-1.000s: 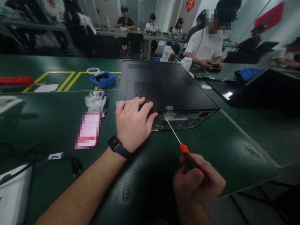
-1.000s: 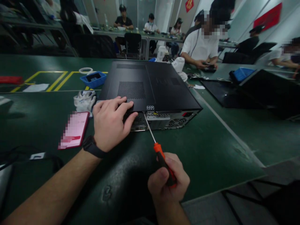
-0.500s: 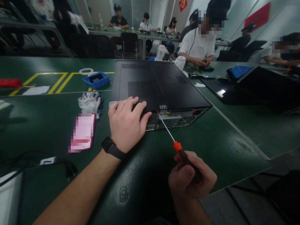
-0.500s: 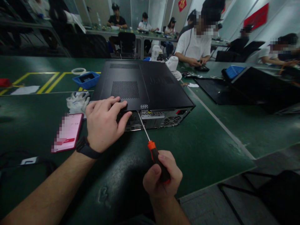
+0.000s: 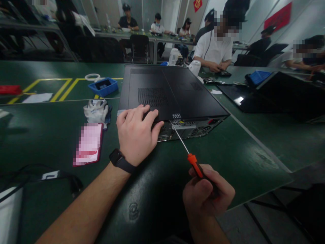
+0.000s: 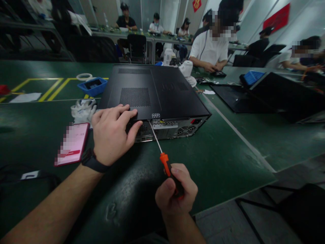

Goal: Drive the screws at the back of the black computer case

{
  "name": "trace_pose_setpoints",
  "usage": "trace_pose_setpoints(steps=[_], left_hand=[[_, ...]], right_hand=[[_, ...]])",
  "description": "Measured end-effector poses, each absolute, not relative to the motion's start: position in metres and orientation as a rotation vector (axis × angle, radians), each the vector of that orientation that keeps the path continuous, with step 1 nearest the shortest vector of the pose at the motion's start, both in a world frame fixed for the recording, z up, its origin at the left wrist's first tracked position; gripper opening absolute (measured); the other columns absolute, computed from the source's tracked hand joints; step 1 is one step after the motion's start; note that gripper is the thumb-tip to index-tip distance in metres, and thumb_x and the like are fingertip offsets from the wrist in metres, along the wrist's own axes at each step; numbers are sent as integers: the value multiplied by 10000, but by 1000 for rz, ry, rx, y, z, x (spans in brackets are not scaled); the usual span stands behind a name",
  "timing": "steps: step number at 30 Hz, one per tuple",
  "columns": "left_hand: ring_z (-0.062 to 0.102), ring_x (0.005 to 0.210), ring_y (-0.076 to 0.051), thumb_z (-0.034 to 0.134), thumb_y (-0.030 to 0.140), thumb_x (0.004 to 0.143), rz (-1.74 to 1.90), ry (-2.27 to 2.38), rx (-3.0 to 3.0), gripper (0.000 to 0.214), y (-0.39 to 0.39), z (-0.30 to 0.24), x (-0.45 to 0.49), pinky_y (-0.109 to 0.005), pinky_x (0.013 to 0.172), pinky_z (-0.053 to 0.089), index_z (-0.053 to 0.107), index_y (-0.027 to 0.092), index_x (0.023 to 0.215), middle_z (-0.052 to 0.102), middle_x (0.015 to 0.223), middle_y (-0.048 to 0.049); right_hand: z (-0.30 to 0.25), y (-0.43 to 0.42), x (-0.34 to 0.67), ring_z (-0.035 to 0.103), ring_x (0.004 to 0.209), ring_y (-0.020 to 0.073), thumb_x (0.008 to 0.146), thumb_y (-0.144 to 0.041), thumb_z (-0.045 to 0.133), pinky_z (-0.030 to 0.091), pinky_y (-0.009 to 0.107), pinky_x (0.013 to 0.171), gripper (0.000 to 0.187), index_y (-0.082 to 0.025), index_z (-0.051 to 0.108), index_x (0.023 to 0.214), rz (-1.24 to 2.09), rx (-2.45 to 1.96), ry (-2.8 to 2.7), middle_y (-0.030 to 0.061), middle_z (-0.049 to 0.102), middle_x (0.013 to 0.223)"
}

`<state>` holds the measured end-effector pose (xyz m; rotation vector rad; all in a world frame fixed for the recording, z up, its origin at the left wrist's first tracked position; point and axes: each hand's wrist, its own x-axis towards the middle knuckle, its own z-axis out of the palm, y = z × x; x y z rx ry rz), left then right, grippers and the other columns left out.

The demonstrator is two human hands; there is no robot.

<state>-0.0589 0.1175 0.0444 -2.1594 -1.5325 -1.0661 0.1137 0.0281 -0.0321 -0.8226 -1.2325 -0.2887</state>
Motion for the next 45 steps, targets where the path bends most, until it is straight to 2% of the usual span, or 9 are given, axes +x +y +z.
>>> trace_pose_setpoints(steps=[5,8,14,19,25,28,32,39,45], left_hand=[[642,1258,-354,610,372,972,-1069,-1532,-2164,270,117,44,-59,-550,1049,397,695,251,1198,717,1319,-118],[643,1260,-350,599,376,981,-1057,-1523,-2162,278,117,44,-59,-543,1052,394,697,237,1201,717,1317,-121],[641,1262,-353,605,377,977,-1069,-1532,-2166,289,118,44,-59,-547,1058,391,709,222,1197,718,1314,-127],[639,1263,-354,604,378,977,-1070,-1538,-2169,291,118,44,-59,-551,1066,386,710,225,1202,716,1320,-124],[637,1263,-360,608,372,974,-1066,-1558,-2178,291,117,45,-59,-555,1061,386,709,226,1204,713,1327,-128],[639,1260,-360,606,373,975,-1069,-1553,-2178,290,117,45,-59,-556,1061,387,710,226,1202,713,1326,-127],[640,1259,-355,598,381,981,-1066,-1540,-2166,291,118,44,-59,-551,1065,387,710,228,1202,718,1314,-121],[636,1267,-357,608,378,973,-1068,-1540,-2176,289,118,44,-59,-552,1059,389,708,233,1203,717,1318,-124],[641,1265,-349,596,385,984,-1071,-1533,-2161,288,118,44,-59,-543,1064,389,705,233,1203,719,1314,-117]], right_hand=[[-29,28,110,650,687,185,929,-283,590,551,367,548,291,-147,630,1184,-168,-757,-1209,36,634,879],[-27,25,111,675,738,212,900,-233,612,569,391,571,308,-158,626,1198,-175,-791,-1227,44,644,896],[-27,29,108,655,624,157,941,-140,585,531,325,499,255,-102,663,1180,-273,-768,-1188,55,663,898],[-27,28,107,674,734,194,934,-250,615,560,371,557,315,-144,635,1230,-182,-763,-1217,53,638,948],[-29,25,112,669,695,176,921,-163,612,573,354,547,282,-145,626,1202,-265,-827,-1241,40,636,904],[-29,25,111,661,663,158,952,-201,606,563,327,524,233,-158,633,1180,-279,-866,-1230,29,635,892],[-26,26,109,662,693,182,945,-295,618,568,367,550,287,-162,626,1199,-204,-815,-1222,39,636,901],[-29,27,110,688,673,188,913,-146,627,570,365,531,286,-129,653,1196,-288,-817,-1209,51,662,897],[-27,29,107,661,650,177,961,-268,613,557,365,529,267,-130,654,1186,-238,-767,-1184,45,653,881]])
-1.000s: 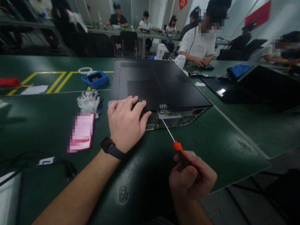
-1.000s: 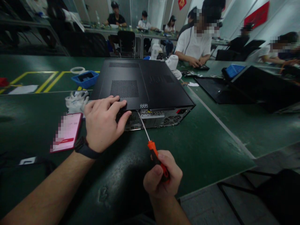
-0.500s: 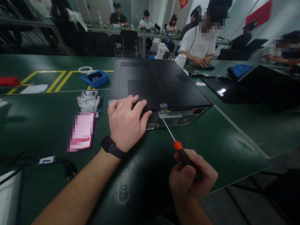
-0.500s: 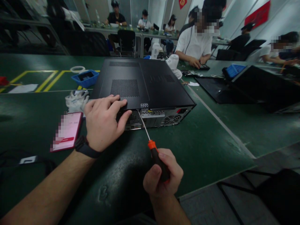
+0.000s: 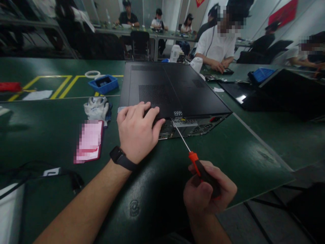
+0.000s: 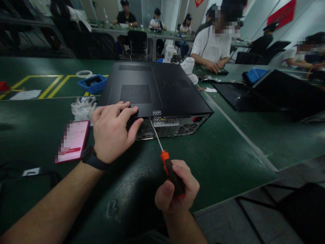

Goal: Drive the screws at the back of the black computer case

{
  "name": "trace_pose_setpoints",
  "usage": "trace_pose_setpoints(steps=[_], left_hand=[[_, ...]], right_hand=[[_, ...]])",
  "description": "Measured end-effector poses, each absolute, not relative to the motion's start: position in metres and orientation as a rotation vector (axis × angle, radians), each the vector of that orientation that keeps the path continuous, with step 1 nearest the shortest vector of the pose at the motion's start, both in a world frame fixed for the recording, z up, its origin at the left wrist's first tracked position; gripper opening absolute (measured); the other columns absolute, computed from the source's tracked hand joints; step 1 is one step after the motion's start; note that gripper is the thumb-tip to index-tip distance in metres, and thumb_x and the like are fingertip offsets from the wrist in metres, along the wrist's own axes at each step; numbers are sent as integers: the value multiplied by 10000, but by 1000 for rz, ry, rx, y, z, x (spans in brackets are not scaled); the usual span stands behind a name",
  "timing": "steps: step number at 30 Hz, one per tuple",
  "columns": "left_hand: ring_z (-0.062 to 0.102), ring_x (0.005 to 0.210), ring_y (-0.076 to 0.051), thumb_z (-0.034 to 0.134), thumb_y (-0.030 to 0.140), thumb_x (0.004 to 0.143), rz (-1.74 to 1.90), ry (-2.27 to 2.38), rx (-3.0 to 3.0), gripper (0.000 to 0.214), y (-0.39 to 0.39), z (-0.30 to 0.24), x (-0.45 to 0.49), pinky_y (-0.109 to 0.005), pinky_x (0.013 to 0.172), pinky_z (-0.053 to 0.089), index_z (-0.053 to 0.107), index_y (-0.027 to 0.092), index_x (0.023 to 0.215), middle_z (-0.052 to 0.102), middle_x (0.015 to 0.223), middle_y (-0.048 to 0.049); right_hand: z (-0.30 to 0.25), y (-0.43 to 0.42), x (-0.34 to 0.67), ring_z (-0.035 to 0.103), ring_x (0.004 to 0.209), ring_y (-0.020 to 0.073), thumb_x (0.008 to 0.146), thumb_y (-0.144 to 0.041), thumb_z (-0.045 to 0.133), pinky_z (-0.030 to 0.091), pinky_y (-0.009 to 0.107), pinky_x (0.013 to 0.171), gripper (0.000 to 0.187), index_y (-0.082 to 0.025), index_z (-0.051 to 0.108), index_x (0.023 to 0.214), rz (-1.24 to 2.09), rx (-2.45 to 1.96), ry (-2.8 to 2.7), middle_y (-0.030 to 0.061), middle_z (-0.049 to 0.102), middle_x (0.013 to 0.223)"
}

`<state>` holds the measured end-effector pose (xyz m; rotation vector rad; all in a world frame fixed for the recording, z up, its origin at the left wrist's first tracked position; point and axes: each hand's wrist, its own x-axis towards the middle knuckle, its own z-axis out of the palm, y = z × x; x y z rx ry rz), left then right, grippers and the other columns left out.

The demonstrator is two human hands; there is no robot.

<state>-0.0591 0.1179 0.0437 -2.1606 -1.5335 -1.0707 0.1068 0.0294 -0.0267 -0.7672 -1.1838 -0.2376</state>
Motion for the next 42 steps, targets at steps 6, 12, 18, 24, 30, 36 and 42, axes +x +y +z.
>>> trace_pose_setpoints(steps=[6,12,18,24,30,36,42], left_hand=[[638,1264,-346,613,372,971,-1066,-1536,-2167,280,118,44,-59,-541,1061,383,703,240,1202,718,1314,-120],[638,1264,-349,601,375,976,-1064,-1532,-2168,277,117,44,-59,-543,1059,384,699,246,1201,718,1311,-120],[632,1271,-359,616,368,963,-1077,-1541,-2182,276,117,45,-60,-554,1061,380,697,259,1204,715,1321,-122],[625,1283,-357,592,373,979,-1059,-1555,-2189,290,117,46,-59,-556,1068,379,700,235,1210,707,1334,-130],[632,1271,-358,589,380,981,-1063,-1555,-2176,291,117,45,-58,-557,1067,384,703,236,1207,714,1321,-124],[631,1279,-351,597,366,976,-1067,-1543,-2183,278,117,45,-59,-551,1060,389,697,250,1209,714,1320,-124],[627,1280,-354,599,365,972,-1083,-1545,-2181,276,117,44,-59,-558,1071,377,698,259,1207,713,1324,-122]], right_hand=[[-27,27,111,680,735,209,904,-218,628,578,393,577,300,-149,638,1196,-215,-787,-1242,49,648,904],[-29,29,108,669,637,159,955,-202,605,552,330,504,237,-143,666,1176,-306,-806,-1201,43,671,920],[-25,27,108,662,771,190,941,-250,569,565,374,596,316,-163,609,1243,-171,-798,-1278,43,617,927],[-23,23,115,652,813,189,892,-126,565,561,375,663,390,-187,581,1276,-165,-861,-1372,43,633,940],[-23,25,111,626,776,174,861,-106,558,535,359,629,402,-165,572,1259,-104,-799,-1370,29,586,917],[-26,18,118,685,716,171,870,-114,637,581,340,575,348,-153,565,1208,-164,-883,-1331,56,673,948],[-28,23,117,659,615,134,969,-233,627,558,292,509,203,-177,579,1159,-270,-950,-1223,20,673,888]])
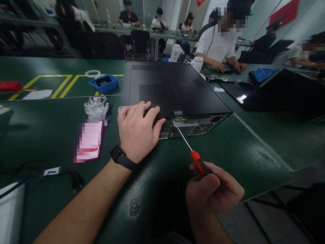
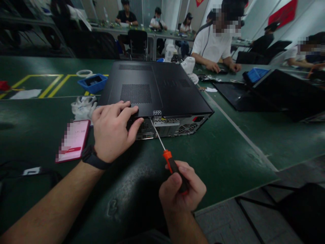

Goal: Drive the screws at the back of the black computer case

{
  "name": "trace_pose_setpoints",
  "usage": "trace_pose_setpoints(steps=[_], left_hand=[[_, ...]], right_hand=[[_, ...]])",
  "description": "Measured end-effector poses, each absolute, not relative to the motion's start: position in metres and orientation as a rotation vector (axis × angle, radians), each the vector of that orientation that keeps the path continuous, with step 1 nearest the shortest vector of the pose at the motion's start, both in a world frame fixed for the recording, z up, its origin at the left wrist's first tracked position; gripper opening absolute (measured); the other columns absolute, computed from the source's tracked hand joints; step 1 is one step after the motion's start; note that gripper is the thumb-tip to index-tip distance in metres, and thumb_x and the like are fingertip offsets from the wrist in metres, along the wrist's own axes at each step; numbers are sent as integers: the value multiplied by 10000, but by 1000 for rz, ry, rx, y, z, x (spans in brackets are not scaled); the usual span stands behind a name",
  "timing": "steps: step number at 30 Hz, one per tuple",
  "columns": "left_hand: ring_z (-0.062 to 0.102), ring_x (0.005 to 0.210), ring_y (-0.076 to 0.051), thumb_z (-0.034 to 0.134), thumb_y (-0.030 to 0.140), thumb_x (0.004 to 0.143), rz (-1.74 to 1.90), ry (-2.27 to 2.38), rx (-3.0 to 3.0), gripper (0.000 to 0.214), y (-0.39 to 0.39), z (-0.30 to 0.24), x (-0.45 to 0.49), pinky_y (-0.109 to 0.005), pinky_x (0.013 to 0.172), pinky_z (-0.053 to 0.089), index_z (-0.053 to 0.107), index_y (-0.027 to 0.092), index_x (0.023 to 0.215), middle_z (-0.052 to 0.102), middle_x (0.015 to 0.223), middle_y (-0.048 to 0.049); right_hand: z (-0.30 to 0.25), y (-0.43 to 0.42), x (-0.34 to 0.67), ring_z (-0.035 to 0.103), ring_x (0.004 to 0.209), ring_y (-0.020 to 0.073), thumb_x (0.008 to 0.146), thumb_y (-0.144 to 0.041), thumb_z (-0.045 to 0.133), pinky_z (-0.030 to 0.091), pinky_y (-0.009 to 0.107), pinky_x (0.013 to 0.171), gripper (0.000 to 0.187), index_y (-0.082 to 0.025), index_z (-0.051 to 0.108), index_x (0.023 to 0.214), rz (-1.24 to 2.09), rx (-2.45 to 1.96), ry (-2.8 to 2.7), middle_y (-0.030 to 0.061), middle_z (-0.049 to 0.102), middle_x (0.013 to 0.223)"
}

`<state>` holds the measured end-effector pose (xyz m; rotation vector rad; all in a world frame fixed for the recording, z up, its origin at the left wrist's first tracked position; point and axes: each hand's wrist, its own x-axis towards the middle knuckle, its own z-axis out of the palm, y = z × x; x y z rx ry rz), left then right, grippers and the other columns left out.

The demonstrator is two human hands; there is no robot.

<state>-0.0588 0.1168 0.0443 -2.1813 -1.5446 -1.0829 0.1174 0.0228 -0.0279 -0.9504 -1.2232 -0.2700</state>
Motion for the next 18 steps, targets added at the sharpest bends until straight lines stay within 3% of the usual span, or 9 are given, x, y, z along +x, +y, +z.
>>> trace_pose_setpoints(steps=[5,9,15,18], left_hand=[[625,1276,-359,602,372,969,-1082,-1557,-2188,286,117,44,-59,-562,1074,371,701,255,1211,709,1330,-122],[626,1277,-354,586,378,982,-1071,-1555,-2187,292,117,46,-59,-553,1074,377,701,240,1212,710,1328,-126],[630,1278,-347,605,364,969,-1075,-1545,-2184,276,117,45,-59,-546,1065,387,694,258,1208,714,1320,-122],[630,1281,-346,608,362,967,-1082,-1540,-2180,271,117,45,-59,-549,1066,386,692,263,1205,716,1316,-119]], right_hand=[[-25,32,110,658,652,168,948,-269,624,555,346,541,232,-148,621,1147,-250,-799,-1177,15,612,844],[-27,30,112,671,688,174,874,-155,650,565,352,561,327,-148,618,1200,-253,-790,-1226,23,622,876],[-31,28,107,659,585,131,938,-175,625,528,282,457,209,-150,656,1143,-297,-867,-1144,22,673,895],[-28,29,105,654,586,140,950,-242,609,534,309,476,216,-145,663,1136,-256,-806,-1124,20,649,874]])
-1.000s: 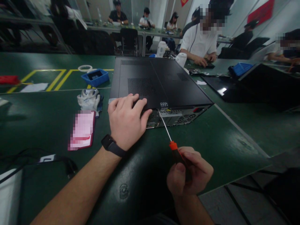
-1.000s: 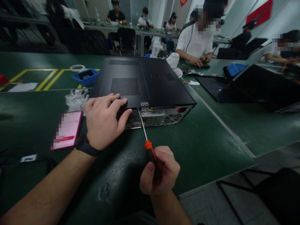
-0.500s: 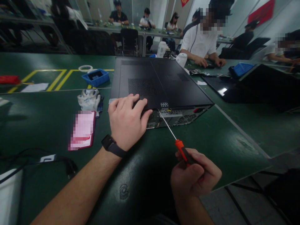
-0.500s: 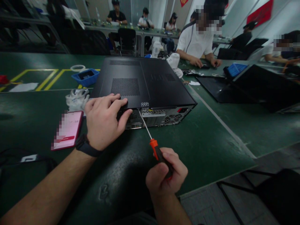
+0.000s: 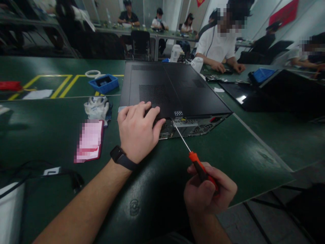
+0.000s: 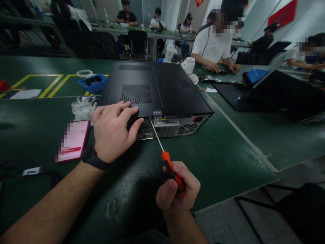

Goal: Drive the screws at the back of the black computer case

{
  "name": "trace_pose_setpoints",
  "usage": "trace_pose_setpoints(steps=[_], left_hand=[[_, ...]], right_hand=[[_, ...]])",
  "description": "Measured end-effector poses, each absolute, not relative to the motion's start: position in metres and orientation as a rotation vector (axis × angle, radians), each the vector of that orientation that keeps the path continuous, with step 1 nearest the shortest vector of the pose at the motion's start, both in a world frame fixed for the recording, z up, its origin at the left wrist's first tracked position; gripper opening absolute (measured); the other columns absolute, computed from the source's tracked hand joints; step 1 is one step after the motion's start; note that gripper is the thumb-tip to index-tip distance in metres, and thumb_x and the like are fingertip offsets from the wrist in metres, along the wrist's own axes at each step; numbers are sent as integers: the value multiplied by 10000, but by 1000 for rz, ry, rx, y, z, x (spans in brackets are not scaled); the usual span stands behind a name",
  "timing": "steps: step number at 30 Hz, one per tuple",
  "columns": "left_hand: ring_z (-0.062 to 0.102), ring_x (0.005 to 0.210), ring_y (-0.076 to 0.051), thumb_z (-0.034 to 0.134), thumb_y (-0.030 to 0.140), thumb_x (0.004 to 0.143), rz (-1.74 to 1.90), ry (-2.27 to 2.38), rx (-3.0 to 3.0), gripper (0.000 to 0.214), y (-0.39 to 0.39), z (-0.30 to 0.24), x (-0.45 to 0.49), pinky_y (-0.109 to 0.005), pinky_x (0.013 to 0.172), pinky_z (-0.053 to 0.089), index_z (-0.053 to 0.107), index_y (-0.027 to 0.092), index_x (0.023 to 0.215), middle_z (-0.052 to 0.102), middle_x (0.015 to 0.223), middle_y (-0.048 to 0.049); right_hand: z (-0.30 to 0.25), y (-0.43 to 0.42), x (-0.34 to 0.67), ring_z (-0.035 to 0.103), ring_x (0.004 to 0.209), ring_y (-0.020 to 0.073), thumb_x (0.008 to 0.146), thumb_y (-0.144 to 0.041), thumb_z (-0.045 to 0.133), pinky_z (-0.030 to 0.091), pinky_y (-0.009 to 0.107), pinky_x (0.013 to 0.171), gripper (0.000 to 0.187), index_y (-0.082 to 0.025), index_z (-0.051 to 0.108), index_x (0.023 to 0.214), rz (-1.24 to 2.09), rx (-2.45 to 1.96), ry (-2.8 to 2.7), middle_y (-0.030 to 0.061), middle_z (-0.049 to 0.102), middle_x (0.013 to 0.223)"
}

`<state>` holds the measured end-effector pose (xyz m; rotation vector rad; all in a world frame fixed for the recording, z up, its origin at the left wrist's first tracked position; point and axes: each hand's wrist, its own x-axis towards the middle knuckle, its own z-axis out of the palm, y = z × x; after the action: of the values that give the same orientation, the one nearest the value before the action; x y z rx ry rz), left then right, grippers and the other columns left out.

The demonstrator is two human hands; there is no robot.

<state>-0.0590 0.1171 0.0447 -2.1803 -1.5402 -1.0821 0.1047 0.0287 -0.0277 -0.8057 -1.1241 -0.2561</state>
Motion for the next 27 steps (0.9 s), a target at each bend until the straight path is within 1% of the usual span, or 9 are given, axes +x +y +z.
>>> trace_pose_setpoints(steps=[2,4,6,10,13,16,20,24,27], left_hand=[[629,1281,-351,609,366,966,-1084,-1538,-2179,273,117,44,-59,-553,1066,384,693,264,1205,716,1317,-118],[628,1280,-354,608,370,967,-1080,-1541,-2181,277,117,44,-59,-554,1066,383,695,262,1207,715,1320,-119],[629,1278,-353,602,372,970,-1079,-1542,-2179,278,117,45,-59,-553,1064,384,695,260,1207,715,1318,-119],[627,1282,-349,592,372,977,-1075,-1548,-2184,279,117,45,-59,-550,1061,385,697,250,1205,714,1321,-122],[629,1276,-352,600,373,974,-1071,-1551,-2187,279,117,45,-59,-554,1061,382,695,255,1209,711,1327,-120],[630,1272,-353,595,380,979,-1065,-1550,-2179,281,117,45,-59,-549,1063,381,696,252,1208,712,1326,-116],[631,1269,-351,577,393,993,-1050,-1542,-2173,300,117,45,-59,-539,1060,384,701,229,1212,711,1323,-118],[635,1262,-346,579,395,995,-1044,-1533,-2161,300,117,45,-59,-530,1045,390,704,227,1210,718,1310,-116],[638,1257,-344,582,393,995,-1046,-1532,-2154,295,117,45,-59,-528,1044,391,703,230,1209,718,1309,-112]], right_hand=[[-26,28,106,667,648,170,914,-250,629,553,354,538,266,-150,649,1159,-208,-793,-1162,27,641,871],[-26,27,109,679,712,195,880,-219,641,562,379,582,303,-161,632,1177,-191,-809,-1205,35,643,874],[-27,27,111,679,704,195,879,-187,637,562,375,577,299,-158,631,1177,-217,-809,-1210,35,645,860],[-26,29,110,678,629,181,918,-148,618,550,346,513,229,-130,660,1143,-260,-808,-1182,44,676,844],[-25,31,107,668,611,184,937,-184,605,537,346,501,201,-129,671,1119,-255,-773,-1153,31,666,801],[-23,30,106,661,646,191,929,-248,608,535,366,529,237,-138,664,1132,-213,-762,-1158,27,643,818],[-23,27,109,676,744,205,867,-189,633,556,379,575,290,-152,653,1154,-209,-817,-1206,47,652,907],[-27,30,112,667,660,184,904,-177,626,551,353,534,251,-134,651,1149,-300,-784,-1206,37,657,847],[-29,31,111,655,608,150,942,-175,616,546,321,496,193,-134,660,1125,-313,-810,-1164,31,667,864]])
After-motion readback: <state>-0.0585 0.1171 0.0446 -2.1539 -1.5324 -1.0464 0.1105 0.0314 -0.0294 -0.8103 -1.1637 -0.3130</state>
